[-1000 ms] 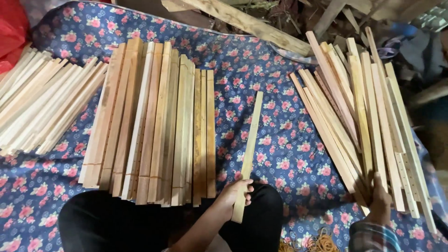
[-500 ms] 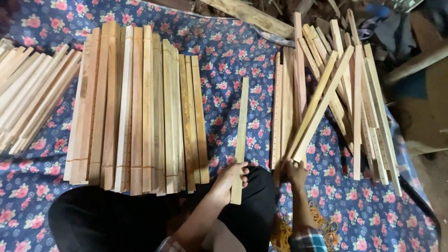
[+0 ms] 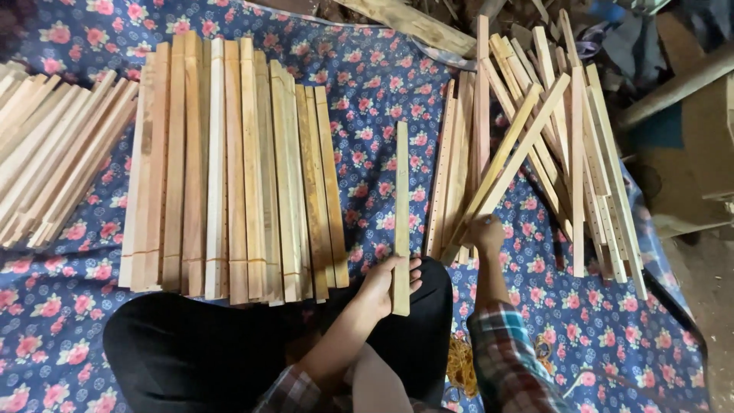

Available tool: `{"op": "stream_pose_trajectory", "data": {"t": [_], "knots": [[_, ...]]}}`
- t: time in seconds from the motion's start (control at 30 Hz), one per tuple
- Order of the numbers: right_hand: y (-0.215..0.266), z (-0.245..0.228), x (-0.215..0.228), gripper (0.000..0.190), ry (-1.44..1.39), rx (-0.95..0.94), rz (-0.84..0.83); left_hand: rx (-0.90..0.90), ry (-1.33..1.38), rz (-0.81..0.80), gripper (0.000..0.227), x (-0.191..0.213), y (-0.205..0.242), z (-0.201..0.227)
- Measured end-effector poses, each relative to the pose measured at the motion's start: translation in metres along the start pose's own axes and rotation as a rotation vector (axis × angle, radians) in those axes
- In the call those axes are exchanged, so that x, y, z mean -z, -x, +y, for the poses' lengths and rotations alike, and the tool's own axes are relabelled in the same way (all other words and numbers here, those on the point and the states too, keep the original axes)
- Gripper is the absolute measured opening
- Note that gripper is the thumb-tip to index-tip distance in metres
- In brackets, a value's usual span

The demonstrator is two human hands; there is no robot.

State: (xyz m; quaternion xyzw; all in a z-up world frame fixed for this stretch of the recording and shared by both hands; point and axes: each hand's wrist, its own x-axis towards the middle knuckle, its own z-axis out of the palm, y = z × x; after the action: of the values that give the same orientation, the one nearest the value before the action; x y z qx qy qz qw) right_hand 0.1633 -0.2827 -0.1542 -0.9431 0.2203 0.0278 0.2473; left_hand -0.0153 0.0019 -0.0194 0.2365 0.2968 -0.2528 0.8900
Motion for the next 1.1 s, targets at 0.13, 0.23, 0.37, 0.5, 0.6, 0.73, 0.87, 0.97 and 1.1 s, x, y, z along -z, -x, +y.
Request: {"op": "stream_pose_trajectory", "data": {"t": [0.13,0.23,0.37,0.5,0.6,0.73,0.87,0.97,1.1], "knots": [[0.032,-0.025,0.042,0.034,0.268,0.111,-0.026,0.001,0.013,-0.003,0.027,0.017,-0.004,0.000],[0.130,-0.072,0.098,0.033,-0.086,0.090,0.191,0.044,0.046,-0.015,0.027,0.026,-0.012,-0.001],[0.233,-0.120,0.128,0.039,-0.089,0.102,0.078,0.058,0.049,-0.063,0.043,0.043,-0.029,-0.011],[0.288,-0.149,0.120,0.038,-0.094,0.145,-0.050,0.073,0.043,-0.052,0.045,0.054,-0.047,-0.021],[0.310,-0.168,0.114,0.042,0.010,0.176,-0.123,0.008,-0.010,0.105,0.053,0.051,-0.045,-0.019],[0.300,-0.155,0.074,0.055,0.104,0.240,-0.168,-0.013,-0.091,0.208,0.072,0.045,-0.028,-0.014],[0.293,-0.151,0.064,0.053,0.249,0.326,-0.187,-0.021,-0.191,0.188,0.089,0.037,-0.009,-0.002],[0.292,-0.155,0.074,0.046,0.256,0.373,-0.191,-0.044,-0.444,0.229,0.107,-0.007,0.050,0.008],[0.285,-0.141,0.059,0.038,0.184,0.426,-0.290,-0.097,-0.788,0.238,0.101,-0.004,0.057,0.013]]}}
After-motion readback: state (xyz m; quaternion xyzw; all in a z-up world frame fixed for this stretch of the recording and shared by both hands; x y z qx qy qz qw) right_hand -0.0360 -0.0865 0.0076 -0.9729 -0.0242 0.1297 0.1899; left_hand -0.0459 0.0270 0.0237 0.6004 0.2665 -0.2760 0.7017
